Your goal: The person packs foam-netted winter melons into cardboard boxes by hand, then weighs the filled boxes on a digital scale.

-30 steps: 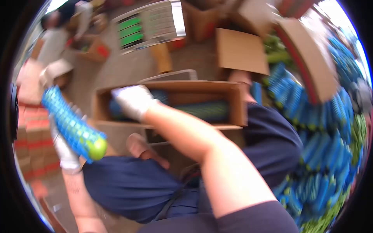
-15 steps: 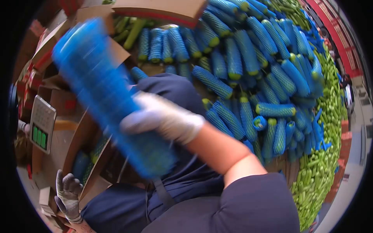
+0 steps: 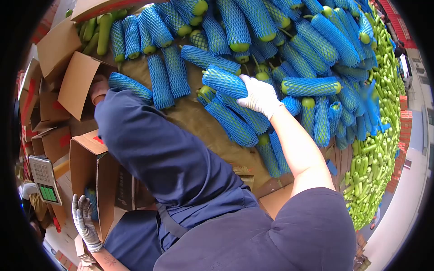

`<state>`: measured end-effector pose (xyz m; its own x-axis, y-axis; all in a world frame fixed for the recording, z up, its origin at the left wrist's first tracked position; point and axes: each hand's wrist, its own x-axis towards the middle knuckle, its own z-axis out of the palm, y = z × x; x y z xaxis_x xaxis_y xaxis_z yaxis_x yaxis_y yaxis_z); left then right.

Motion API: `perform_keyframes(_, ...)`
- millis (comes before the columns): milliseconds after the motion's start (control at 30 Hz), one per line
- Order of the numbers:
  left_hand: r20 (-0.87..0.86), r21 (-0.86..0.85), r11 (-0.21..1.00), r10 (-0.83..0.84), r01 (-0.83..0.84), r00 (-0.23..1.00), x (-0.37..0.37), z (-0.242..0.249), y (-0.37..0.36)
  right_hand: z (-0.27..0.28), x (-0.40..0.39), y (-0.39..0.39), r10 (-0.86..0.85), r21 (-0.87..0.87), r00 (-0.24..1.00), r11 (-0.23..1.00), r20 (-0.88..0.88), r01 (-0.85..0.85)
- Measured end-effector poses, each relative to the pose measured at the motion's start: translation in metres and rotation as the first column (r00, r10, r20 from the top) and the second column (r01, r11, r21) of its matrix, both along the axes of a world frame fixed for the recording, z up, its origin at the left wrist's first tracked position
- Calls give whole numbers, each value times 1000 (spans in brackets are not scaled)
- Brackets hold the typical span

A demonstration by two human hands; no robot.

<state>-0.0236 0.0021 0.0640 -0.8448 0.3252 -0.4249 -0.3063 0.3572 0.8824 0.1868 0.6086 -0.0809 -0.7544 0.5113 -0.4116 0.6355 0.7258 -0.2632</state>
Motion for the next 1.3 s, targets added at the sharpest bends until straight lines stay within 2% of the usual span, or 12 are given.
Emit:
perform_keyframes(333, -14, -82, 995, -50, 49, 999, -3, -3, 29, -19, -21, 7, 217, 187, 976, 958, 21, -217)
perform_keyframes(433, -13, -23, 998, -54, 53, 998, -1, -4, 32, -29, -26, -10, 280, 521, 897, 851, -343, -66)
perform_keyframes(500, -25, -15, 995, -94, 94, 995, -1, -3, 29, -35, -8, -42, 95, 360, 932, 932, -350, 41)
perform_keyframes(633, -32, 20, 998, -63, 64, 997, 0, -5, 24, -52, 31, -109, -8, 80, 980, 997, 197, -8)
perform_keyframes(700, -57, 32, 996, -86, 88, 995, -1, -7, 28, -85, 31, -122, -18, 181, 979, 983, 204, -19)
perform_keyframes(800, -117, -69, 971, -236, 229, 965, -12, 8, 9, -59, 19, -99, -122, -222, 979, 962, 162, 157)
perform_keyframes(833, -144, -94, 963, -264, 253, 954, -14, 15, -2, -49, 19, -89, -129, -414, 992, 902, 11, 122)
perform_keyframes(933, -217, -33, 998, -67, 62, 974, -13, 27, -32, 55, -12, -77, -478, -954, 866, 165, 144, 249)
perform_keyframes(1000, -279, -90, 994, 33, -60, 960, -15, 32, -43, 110, -40, -78, -516, -971, 854, 228, -63, 66)
perform_keyframes(1167, -255, -67, 980, 164, -186, 953, -17, 33, -47, 189, -186, -212, -416, -790, 682, 438, -602, -430)
perform_keyframes(1233, -358, -21, 985, 155, -174, 921, -15, 33, -62, 213, -236, -273, 208, -635, 772, 462, -601, -619)
perform_keyframes(1300, -387, 69, 967, 253, -245, 887, -10, 41, -84, 173, -277, -361, 549, 112, 116, 364, -828, -925)
